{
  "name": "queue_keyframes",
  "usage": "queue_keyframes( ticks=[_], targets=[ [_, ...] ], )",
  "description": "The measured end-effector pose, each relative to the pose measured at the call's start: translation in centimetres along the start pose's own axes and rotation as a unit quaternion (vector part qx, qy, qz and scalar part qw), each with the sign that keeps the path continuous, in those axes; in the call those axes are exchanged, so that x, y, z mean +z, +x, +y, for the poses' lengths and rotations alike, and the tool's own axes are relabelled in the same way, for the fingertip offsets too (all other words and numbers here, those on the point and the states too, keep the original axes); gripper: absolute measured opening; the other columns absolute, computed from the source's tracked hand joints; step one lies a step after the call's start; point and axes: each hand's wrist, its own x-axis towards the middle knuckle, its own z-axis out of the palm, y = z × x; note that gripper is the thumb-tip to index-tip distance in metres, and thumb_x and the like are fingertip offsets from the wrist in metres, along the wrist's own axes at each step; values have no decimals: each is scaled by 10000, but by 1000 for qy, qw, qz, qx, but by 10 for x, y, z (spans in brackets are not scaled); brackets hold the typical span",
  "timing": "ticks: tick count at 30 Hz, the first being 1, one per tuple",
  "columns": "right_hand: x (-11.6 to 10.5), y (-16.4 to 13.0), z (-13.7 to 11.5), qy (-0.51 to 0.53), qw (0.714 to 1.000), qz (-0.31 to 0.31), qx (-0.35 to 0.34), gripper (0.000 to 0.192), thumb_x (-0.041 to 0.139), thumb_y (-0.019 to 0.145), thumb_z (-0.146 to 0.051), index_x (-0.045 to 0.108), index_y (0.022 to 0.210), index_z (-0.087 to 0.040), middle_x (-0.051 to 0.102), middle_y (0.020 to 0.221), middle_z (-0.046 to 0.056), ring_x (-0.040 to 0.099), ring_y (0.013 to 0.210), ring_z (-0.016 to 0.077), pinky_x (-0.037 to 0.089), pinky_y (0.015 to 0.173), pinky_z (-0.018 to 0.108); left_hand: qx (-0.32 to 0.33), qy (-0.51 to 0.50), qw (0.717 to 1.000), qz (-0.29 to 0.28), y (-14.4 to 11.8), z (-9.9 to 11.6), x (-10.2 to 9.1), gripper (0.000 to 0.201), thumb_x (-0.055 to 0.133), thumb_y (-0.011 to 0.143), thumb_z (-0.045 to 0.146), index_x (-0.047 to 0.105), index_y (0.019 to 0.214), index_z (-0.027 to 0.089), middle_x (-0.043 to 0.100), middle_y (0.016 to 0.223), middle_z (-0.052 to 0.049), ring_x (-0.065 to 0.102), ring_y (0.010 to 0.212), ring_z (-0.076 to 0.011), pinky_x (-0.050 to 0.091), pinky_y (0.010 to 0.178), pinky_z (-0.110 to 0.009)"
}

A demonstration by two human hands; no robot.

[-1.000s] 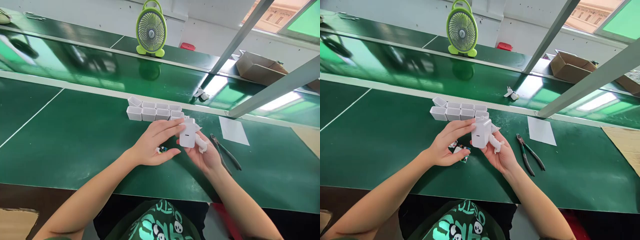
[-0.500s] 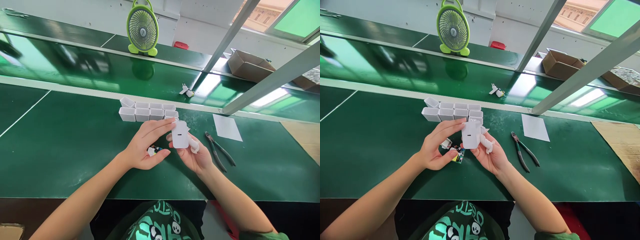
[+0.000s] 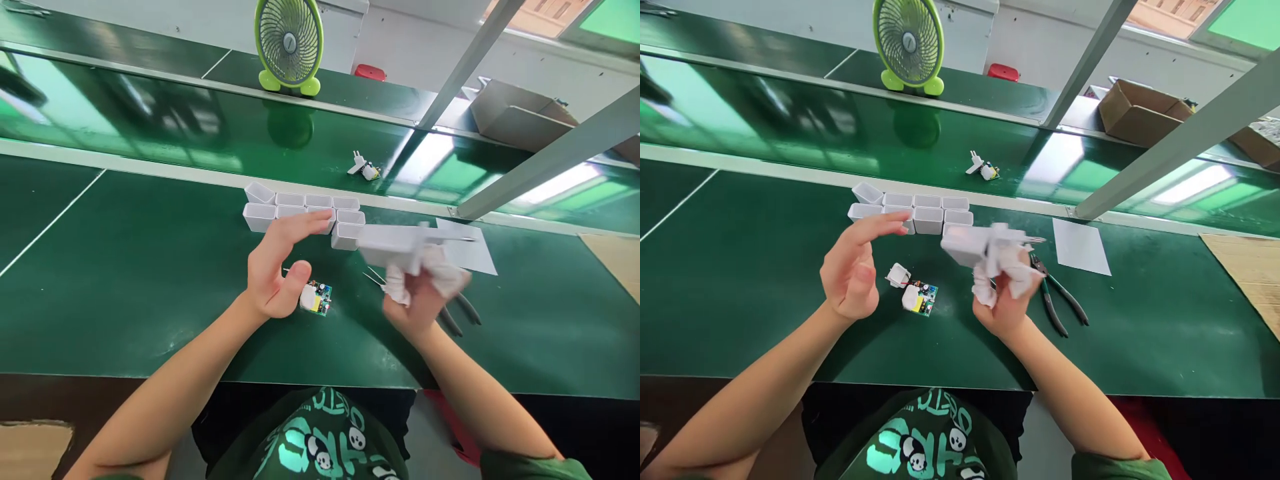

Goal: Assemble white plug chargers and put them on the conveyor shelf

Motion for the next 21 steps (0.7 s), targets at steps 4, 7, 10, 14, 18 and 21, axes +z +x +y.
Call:
queue_keyframes(
  ticks=[4, 7, 10, 14, 18, 21],
  targets=[
    [9, 2, 12, -153, 970, -171, -86, 197, 508, 769, -100, 486, 911, -235, 513, 1007, 117, 516, 964, 311, 496, 892, 562, -14, 13, 1000, 22, 1, -1, -1, 353, 382, 1008, 378, 600, 1264, 270, 681, 1268, -73, 651, 1131, -265, 583, 839, -435],
    [13, 2, 14, -216, 951, -187, -118, 189, 487, 805, -107, 465, 951, -224, 514, 988, 119, 508, 889, 282, 524, 799, 509, -43, 45, 998, -4, 4, -5, -3, 317, 439, 1002, 314, 594, 1265, 225, 669, 1288, -99, 658, 1091, -236, 556, 917, -425],
    [9, 5, 4, -46, 990, -123, -58, 218, 527, 899, -225, 448, 1101, -249, 559, 1041, 87, 562, 891, 236, 543, 833, 466, -120, 132, 983, -39, 6, -17, -6, 343, 423, 1010, 275, 552, 1317, 194, 637, 1344, -111, 653, 1091, -212, 527, 983, -423],
    [-4, 9, -21, 273, 951, -71, 128, 293, 574, 917, -405, 492, 1183, -312, 632, 1177, 49, 651, 1017, 224, 585, 840, 412, -189, 230, 947, -120, 3, -41, -9, 387, 415, 981, 226, 557, 1331, 138, 606, 1397, -138, 560, 1300, -277, 456, 1089, -485],
    [-10, 11, -33, 364, 907, -46, 207, 271, 620, 818, -378, 590, 1070, -280, 682, 1143, 48, 708, 939, 227, 621, 847, 421, -197, 285, 926, -151, -1, -51, -8, 374, 443, 958, 240, 608, 1274, 128, 643, 1343, -137, 574, 1270, -317, 433, 1093, -530],
    [-10, 12, -33, 392, 895, -47, 208, 312, 623, 736, -293, 599, 1047, -276, 693, 1147, 30, 720, 925, 209, 617, 907, 410, -176, 295, 928, -146, -2, -50, -7, 357, 450, 955, 260, 613, 1252, 146, 667, 1293, -127, 591, 1235, -307, 450, 1066, -507]
  ],
)
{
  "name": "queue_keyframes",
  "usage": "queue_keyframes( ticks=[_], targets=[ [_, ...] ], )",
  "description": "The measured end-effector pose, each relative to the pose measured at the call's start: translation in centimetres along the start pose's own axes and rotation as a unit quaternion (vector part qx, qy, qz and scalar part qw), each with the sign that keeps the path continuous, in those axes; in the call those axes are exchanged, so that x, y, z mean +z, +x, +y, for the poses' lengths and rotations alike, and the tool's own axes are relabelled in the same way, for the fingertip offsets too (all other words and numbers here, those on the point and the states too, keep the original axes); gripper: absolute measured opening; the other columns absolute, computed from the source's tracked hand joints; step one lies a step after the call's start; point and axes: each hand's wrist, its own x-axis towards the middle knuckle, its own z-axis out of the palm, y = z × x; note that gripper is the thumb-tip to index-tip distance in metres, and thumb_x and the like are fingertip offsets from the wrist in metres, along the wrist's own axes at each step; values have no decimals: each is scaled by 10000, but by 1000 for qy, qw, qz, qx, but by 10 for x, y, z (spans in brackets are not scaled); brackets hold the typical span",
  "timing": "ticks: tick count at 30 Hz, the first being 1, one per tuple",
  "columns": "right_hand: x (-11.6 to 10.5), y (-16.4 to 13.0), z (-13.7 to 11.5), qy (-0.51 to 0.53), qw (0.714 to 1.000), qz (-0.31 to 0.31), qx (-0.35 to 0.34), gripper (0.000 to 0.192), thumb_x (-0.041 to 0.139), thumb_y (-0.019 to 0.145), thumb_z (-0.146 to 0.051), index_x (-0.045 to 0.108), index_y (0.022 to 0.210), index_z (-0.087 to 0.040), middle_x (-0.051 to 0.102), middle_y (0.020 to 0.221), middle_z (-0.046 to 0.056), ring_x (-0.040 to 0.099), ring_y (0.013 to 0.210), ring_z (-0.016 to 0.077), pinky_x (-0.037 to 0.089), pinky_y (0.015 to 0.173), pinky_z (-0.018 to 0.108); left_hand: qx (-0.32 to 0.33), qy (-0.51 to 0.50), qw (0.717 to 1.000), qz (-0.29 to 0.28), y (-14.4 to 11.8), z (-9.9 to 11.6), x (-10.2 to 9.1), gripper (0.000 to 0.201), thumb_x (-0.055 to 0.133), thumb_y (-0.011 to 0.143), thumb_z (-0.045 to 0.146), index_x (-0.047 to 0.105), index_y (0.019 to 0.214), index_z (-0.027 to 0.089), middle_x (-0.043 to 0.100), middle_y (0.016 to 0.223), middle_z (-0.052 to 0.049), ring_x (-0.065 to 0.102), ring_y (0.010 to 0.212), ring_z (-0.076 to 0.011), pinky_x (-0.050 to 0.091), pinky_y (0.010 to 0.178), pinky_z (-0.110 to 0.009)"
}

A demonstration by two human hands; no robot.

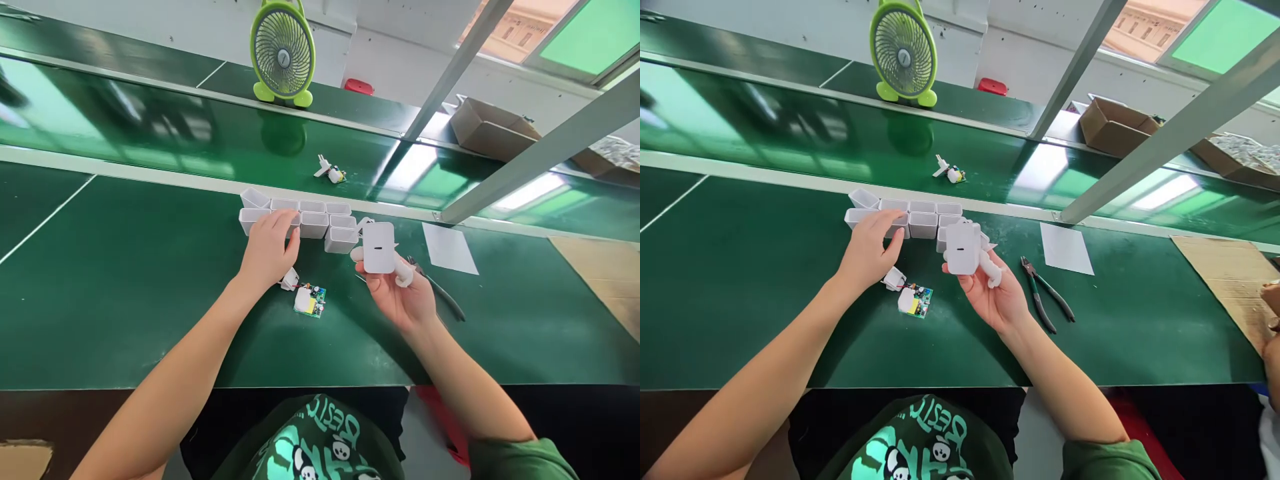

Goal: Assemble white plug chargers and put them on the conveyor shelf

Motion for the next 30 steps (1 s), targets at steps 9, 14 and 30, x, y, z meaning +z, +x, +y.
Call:
queue_keyframes(
  ticks=[9, 14, 30],
  targets=[
    [-2, 1, -4, -91, 994, -19, -63, 379, 574, 858, -391, 523, 1219, -289, 636, 1264, 60, 703, 1001, 223, 599, 898, 421, 10, 4, 1000, 16, -1, 2, -2, 315, 463, 956, 281, 614, 1208, 169, 677, 1244, -121, 597, 1198, -313, 446, 1037, -501],
    [-53, 99, -38, -479, 832, 120, -253, 542, 587, 829, -141, 360, 1310, -245, 581, 1314, 116, 657, 997, 205, 567, 842, 396, 5, 18, 999, 30, 0, 5, -10, 277, 456, 961, 252, 608, 1171, 154, 683, 1193, -127, 621, 1157, -287, 476, 1013, -464],
    [69, 279, -20, -781, 561, -28, -273, 399, 681, 900, -284, 578, 1264, -158, 579, 1298, 120, 531, 1224, 285, 474, 1017, 478, 8, 102, 994, 49, -9, 13, -18, 240, 514, 921, 187, 618, 1137, 177, 692, 1114, -123, 641, 1053, -281, 539, 896, -467]
  ],
)
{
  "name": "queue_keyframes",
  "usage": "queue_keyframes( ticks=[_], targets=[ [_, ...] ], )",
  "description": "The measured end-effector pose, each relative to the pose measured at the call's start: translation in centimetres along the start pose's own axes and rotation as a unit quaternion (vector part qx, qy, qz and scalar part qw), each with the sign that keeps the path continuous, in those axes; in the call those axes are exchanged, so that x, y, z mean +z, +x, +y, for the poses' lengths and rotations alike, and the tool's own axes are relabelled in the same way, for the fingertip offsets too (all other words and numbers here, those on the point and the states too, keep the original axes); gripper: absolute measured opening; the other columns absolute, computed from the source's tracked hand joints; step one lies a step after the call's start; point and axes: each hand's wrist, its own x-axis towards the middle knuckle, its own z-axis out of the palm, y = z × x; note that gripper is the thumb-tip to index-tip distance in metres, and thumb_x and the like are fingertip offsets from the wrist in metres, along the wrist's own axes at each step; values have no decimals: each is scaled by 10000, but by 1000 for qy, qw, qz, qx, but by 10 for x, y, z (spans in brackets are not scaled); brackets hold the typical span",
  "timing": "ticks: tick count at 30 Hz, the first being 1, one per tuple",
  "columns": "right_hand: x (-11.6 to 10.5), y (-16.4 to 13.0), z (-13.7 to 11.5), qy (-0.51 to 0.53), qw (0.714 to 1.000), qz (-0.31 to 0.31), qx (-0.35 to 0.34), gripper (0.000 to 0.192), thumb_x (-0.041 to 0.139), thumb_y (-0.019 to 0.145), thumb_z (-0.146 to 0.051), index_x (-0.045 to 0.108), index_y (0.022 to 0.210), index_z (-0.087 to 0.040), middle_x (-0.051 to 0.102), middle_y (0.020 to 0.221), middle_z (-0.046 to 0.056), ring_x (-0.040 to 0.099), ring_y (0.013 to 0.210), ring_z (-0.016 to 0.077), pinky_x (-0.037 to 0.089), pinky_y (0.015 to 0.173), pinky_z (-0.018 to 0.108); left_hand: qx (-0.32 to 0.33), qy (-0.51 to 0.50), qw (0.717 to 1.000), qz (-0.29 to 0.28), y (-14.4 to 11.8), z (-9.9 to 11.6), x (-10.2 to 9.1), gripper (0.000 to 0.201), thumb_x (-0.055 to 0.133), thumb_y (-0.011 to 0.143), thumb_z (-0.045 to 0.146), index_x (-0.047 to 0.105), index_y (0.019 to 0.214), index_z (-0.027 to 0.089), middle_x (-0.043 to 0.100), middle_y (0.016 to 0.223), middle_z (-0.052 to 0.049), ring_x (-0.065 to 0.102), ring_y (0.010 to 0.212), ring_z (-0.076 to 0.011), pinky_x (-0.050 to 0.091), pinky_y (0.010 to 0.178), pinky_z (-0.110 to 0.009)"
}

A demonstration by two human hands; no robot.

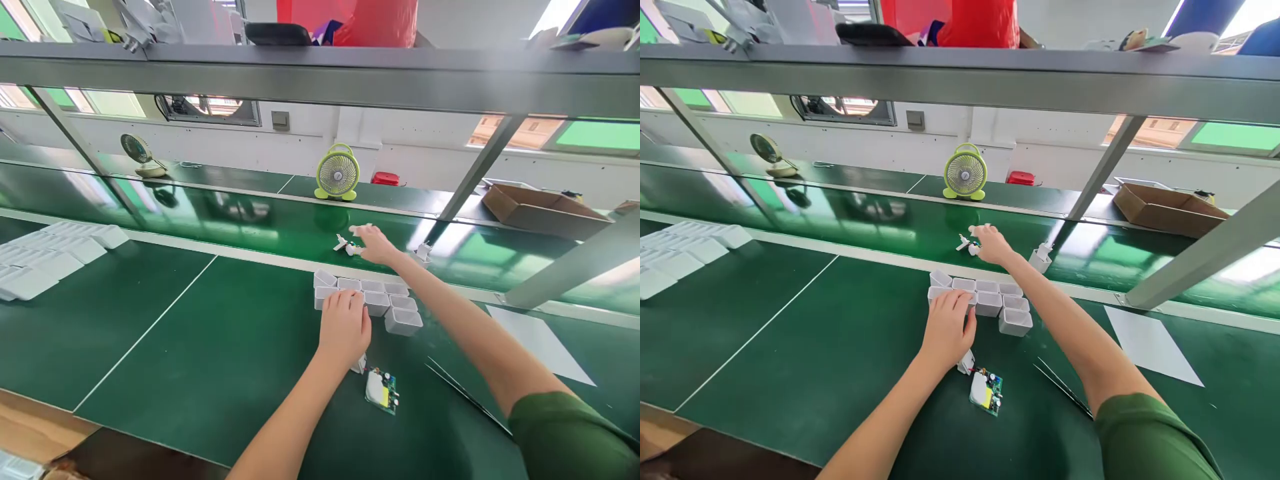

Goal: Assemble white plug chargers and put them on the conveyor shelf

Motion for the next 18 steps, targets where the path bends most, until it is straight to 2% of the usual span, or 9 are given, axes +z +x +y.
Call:
queue_keyframes(
  ticks=[2, 4, 6, 8, 11, 13, 15, 18],
  targets=[
    [13, 26, -32, -18, 996, -68, -56, 387, 673, 916, -309, 588, 1269, -176, 574, 1331, 102, 542, 1237, 283, 472, 1031, 514, -3, 18, 1000, 0, 0, -1, 0, 248, 523, 912, 184, 618, 1140, 167, 686, 1110, -134, 639, 1048, -293, 543, 880, -476],
    [23, 45, -57, -31, 991, -107, -74, 373, 650, 938, -341, 592, 1268, -178, 570, 1349, 101, 567, 1220, 276, 486, 1022, 527, -5, 43, 999, 2, 0, -4, -1, 255, 531, 888, 144, 625, 1124, 157, 682, 1095, -147, 641, 1029, -303, 545, 858, -483],
    [26, 57, -72, -31, 990, -122, -70, 376, 645, 944, -355, 595, 1260, -159, 583, 1331, 113, 597, 1179, 264, 514, 995, 502, -11, 68, 998, 1, 1, -7, -1, 252, 529, 853, 84, 640, 1071, 146, 680, 1063, -157, 645, 987, -306, 547, 827, -485],
    [21, 63, -75, -12, 991, -120, -59, 382, 647, 944, -360, 595, 1253, -142, 599, 1297, 121, 620, 1133, 252, 539, 959, 472, -20, 88, 996, -8, 2, -10, -1, 217, 520, 838, 50, 653, 983, 142, 677, 1016, -159, 648, 947, -304, 547, 803, -482],
    [0, 59, -62, 48, 993, -99, -43, 352, 630, 954, -378, 605, 1221, -149, 626, 1231, 101, 641, 1062, 225, 561, 904, 437, -22, 96, 994, -41, 2, -11, 1, 159, 520, 869, 75, 660, 895, 146, 669, 954, -138, 657, 916, -286, 547, 793, -448],
    [-23, 45, -44, 102, 990, -89, -38, 319, 596, 971, -380, 604, 1194, -152, 644, 1159, 81, 651, 992, 204, 570, 852, 406, -16, 90, 993, -72, 2, -11, 3, 139, 535, 885, 106, 664, 907, 150, 669, 947, -112, 671, 886, -257, 545, 792, -408],
    [-52, 19, -22, 160, 982, -87, -42, 269, 524, 992, -329, 588, 1183, -151, 655, 1101, 79, 654, 932, 191, 563, 789, 361, -12, 82, 991, -102, 2, -10, 4, 125, 551, 893, 140, 662, 950, 153, 672, 971, -91, 682, 851, -234, 540, 776, -376],
    [-104, -35, 13, 231, 965, -109, -54, 270, 472, 946, -279, 581, 1171, -177, 666, 1094, 97, 650, 910, 200, 529, 716, 318, -18, 73, 989, -131, 4, -10, 6, 151, 543, 923, 201, 645, 1025, 160, 671, 1026, -79, 689, 813, -228, 522, 717, -351]
  ],
)
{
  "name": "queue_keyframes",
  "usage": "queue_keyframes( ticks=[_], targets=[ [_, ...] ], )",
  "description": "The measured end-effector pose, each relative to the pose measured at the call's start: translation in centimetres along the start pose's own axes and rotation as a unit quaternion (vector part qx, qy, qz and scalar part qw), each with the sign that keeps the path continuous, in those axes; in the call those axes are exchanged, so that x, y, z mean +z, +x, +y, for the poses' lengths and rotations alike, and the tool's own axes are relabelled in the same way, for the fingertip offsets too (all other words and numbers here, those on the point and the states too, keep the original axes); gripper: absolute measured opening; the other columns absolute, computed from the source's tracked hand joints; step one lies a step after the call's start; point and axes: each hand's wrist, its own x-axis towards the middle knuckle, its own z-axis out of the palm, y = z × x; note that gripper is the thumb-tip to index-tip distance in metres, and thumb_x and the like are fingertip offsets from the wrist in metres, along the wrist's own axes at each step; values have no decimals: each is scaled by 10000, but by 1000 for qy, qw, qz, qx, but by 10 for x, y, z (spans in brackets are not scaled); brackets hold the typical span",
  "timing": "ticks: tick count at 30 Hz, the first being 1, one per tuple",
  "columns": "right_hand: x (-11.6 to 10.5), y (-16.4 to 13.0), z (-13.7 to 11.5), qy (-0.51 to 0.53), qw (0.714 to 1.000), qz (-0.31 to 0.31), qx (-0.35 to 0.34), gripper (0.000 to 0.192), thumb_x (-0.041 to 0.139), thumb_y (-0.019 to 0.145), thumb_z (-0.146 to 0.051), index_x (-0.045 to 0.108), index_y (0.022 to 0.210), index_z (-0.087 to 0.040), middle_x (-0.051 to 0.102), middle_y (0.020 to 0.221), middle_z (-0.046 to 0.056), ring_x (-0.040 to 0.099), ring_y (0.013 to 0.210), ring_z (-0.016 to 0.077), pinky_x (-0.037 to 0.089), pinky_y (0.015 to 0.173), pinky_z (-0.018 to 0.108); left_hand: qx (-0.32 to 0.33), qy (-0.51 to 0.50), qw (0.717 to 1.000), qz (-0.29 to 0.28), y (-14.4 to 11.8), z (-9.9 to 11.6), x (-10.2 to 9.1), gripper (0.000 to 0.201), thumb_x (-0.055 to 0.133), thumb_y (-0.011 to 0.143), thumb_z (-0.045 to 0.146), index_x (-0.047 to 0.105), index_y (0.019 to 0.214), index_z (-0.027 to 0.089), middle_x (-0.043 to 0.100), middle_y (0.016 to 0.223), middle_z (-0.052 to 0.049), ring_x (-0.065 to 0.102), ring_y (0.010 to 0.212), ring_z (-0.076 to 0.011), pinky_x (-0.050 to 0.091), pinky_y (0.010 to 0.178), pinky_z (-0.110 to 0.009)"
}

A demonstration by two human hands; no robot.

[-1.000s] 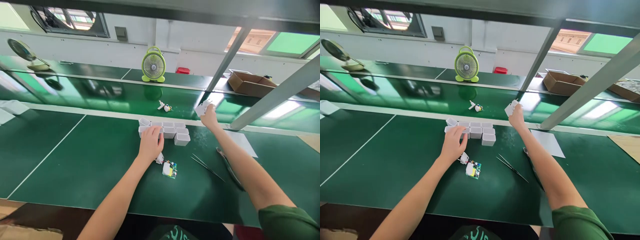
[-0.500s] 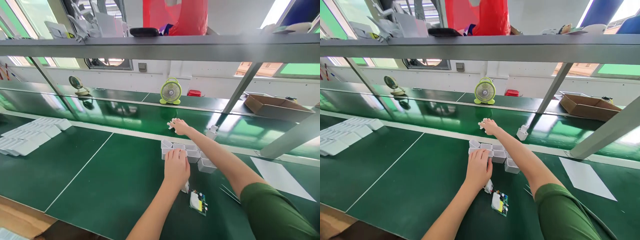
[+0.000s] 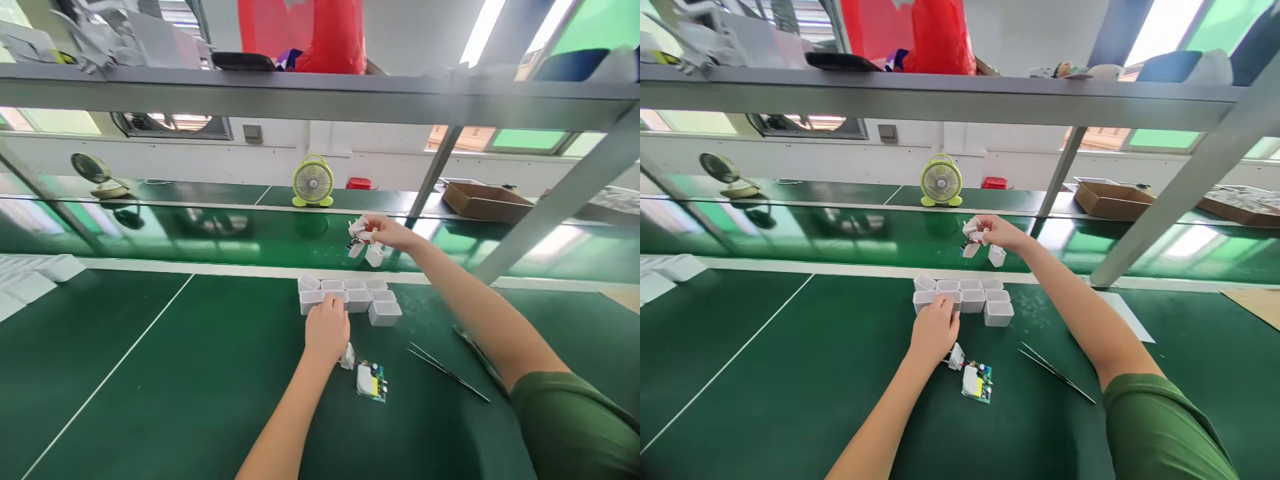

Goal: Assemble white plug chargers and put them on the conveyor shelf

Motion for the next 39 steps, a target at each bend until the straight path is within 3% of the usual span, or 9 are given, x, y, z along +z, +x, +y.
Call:
queue_keyframes(
  ticks=[5, 8, 11, 17, 24, 30, 33, 36, 39],
  targets=[
    [-49, -101, 13, 32, 987, -152, 48, 266, 632, 778, -315, 677, 1003, -179, 704, 981, 79, 626, 817, 196, 489, 646, 293, -25, -9, 999, -17, 5, -2, -2, 208, 540, 952, 345, 616, 946, 152, 636, 954, -77, 679, 781, -239, 482, 653, -324],
    [-37, -124, 26, 2, 962, -255, 93, 197, 667, 688, -225, 717, 867, -160, 719, 850, 50, 624, 732, 181, 466, 613, 274, -28, -17, 999, -21, 5, -2, -5, 257, 576, 932, 424, 592, 892, 171, 613, 965, -63, 665, 742, -214, 467, 621, -302],
    [-11, -128, 29, -53, 953, -271, 123, 250, 626, 649, -124, 723, 873, -174, 726, 845, 28, 631, 737, 182, 448, 623, 265, -42, -19, 999, -8, 4, 0, -4, 320, 617, 900, 473, 579, 985, 168, 585, 1146, -99, 663, 725, -193, 467, 589, -291],
    [5, -146, 12, -192, 953, -132, 195, 410, 575, 776, -132, 617, 1183, -169, 644, 1248, 142, 607, 1076, 270, 449, 792, 316, -55, -32, 998, 7, 3, -1, 1, 551, 665, 855, 502, 525, 1249, 143, 583, 1242, -148, 701, 867, -275, 515, 624, -322],
    [44, -163, 21, -237, 918, -116, 296, 241, 681, 884, -376, 654, 970, -153, 674, 1024, 58, 629, 981, 213, 488, 919, 431, -59, -113, 991, 38, 5, -1, -2, 517, 761, 779, 304, 595, 1245, 154, 636, 1207, -141, 658, 1063, -329, 550, 844, -402],
    [40, -182, 39, -100, 949, 35, 296, 219, 754, 710, -358, 652, 770, -173, 685, 826, 76, 619, 814, 234, 493, 751, 376, -90, -205, 964, 146, 3, 4, -9, 574, 761, 789, 418, 590, 1297, 213, 539, 1220, -111, 560, 1191, -312, 485, 1037, -500],
    [29, -197, 34, 26, 952, 153, 263, 361, 666, 743, -510, 671, 916, -193, 712, 898, 102, 652, 846, 267, 519, 738, 386, -115, -357, 908, 186, 2, 8, -9, 647, 724, 822, 457, 516, 1388, 224, 443, 1302, -122, 621, 1094, -235, 570, 915, -390],
    [38, -204, 13, 150, 938, 243, 197, 639, 371, 848, -740, 574, 1221, -262, 670, 1213, 103, 669, 1027, 268, 562, 844, 425, -139, -547, 806, 177, 0, 15, -11, 807, 809, 739, 438, 459, 1440, 245, 462, 1328, -118, 660, 1005, -205, 592, 862, -365],
    [65, -206, -15, 367, 881, 275, 120, 706, 408, 808, -828, 537, 1293, -331, 622, 1332, 86, 655, 1133, 287, 561, 933, 484, -134, -624, 760, 125, -6, 26, -18, 785, 882, 655, 389, 552, 1345, 209, 600, 1255, -110, 651, 1106, -255, 563, 955, -388]
  ],
)
